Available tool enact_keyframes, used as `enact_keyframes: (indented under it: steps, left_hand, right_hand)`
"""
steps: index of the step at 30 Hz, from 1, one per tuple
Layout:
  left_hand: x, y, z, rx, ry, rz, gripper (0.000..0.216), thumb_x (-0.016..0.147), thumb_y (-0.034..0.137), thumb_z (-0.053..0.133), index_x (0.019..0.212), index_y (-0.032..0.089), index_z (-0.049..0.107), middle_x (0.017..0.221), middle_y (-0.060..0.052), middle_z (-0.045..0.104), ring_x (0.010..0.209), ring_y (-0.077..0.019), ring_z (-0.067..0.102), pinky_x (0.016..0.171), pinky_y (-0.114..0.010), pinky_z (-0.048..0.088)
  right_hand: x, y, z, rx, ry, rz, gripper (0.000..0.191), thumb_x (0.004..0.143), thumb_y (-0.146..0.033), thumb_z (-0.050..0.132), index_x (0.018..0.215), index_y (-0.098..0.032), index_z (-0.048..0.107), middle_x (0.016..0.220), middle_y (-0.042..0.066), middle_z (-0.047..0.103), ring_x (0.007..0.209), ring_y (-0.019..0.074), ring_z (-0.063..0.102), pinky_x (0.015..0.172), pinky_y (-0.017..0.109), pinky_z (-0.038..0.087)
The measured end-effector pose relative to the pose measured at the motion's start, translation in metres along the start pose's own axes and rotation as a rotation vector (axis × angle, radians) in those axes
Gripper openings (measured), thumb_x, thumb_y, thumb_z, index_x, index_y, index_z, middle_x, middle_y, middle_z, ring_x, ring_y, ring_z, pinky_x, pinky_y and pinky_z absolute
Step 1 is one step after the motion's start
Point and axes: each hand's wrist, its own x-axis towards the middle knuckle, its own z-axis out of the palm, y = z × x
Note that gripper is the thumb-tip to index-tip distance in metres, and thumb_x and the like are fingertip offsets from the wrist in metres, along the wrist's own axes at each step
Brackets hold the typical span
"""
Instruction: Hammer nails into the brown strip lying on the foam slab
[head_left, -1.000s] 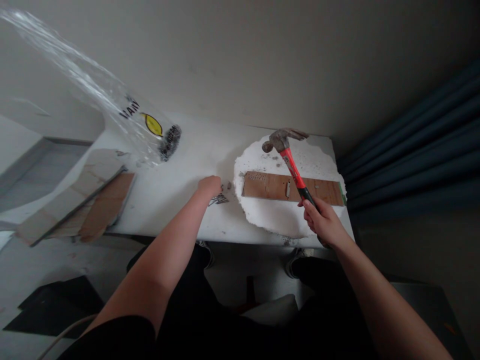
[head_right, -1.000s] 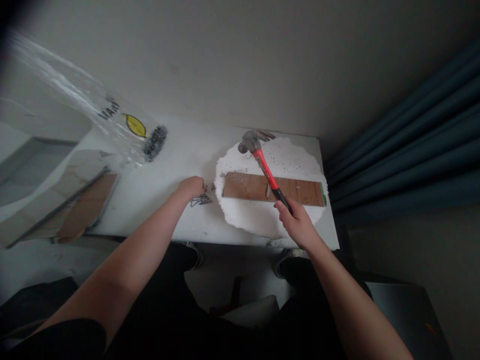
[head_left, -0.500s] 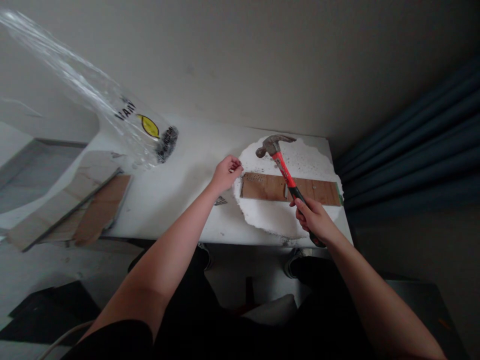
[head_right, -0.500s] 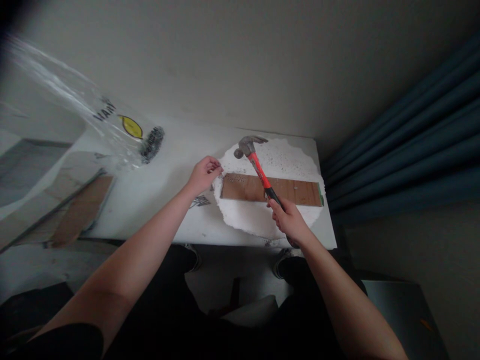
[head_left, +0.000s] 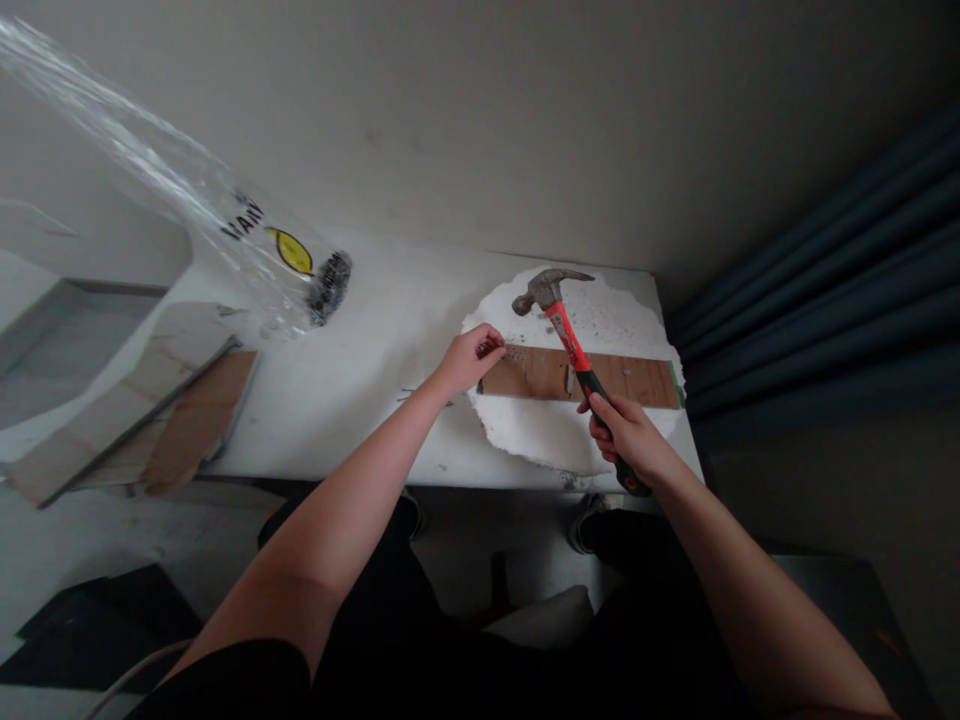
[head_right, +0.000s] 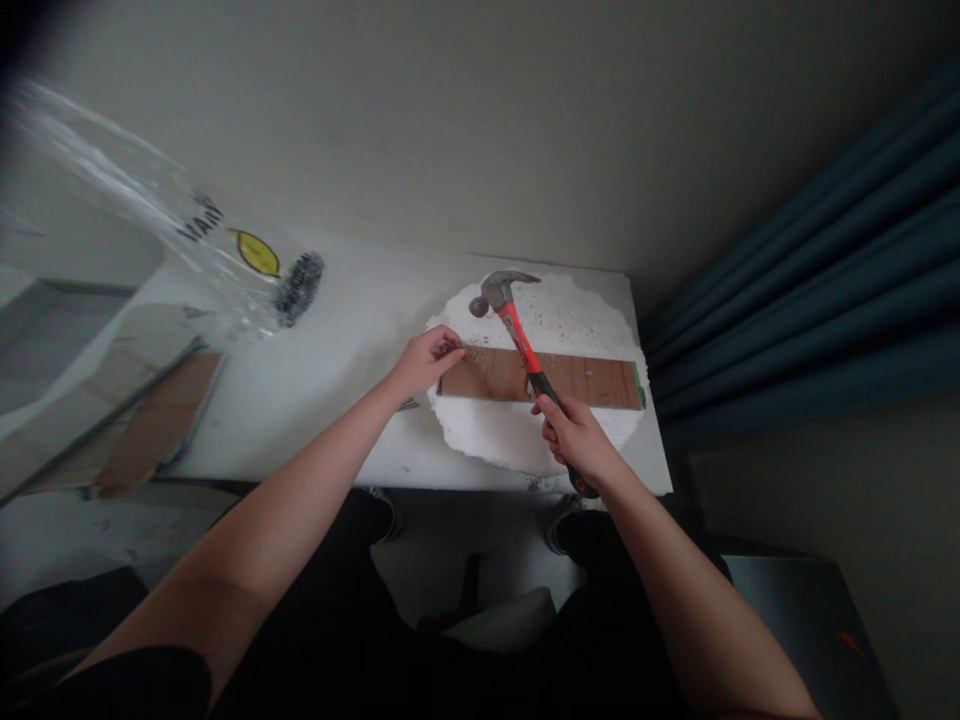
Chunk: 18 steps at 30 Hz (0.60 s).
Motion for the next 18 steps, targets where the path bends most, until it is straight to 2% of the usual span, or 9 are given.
enact_keyframes:
  steps: [6,18]
  left_hand:
    - [-0.0005,-0.0009,0.0005,-0.038,0.003,0.033,0.009,0.086,0.027,0.063,0.091,0.021,0.059,0.081,-0.001,0.067,0.075,-0.0157,0.064,0.069,-0.028,0.048]
    - [0.0006,-0.0022,0.0005,-0.028,-0.003,0.035,0.009,0.086,0.027,0.063,0.091,0.021,0.058,0.079,0.001,0.066,0.073,-0.0140,0.062,0.069,-0.027,0.047]
  right_hand:
    - [-0.0019,-0.0024,0.0003,0.006,-0.010,-0.011,0.043,0.087,-0.064,0.061,0.096,-0.022,0.054,0.056,-0.011,0.034,0.040,0.0060,0.025,0.037,0.021,0.021]
    - [-0.0007,0.0004,0.0007,-0.024,-0.028,-0.020,0.046,0.088,-0.066,0.060,0.098,-0.021,0.056,0.057,-0.011,0.035,0.041,0.0054,0.026,0.036,0.019,0.022]
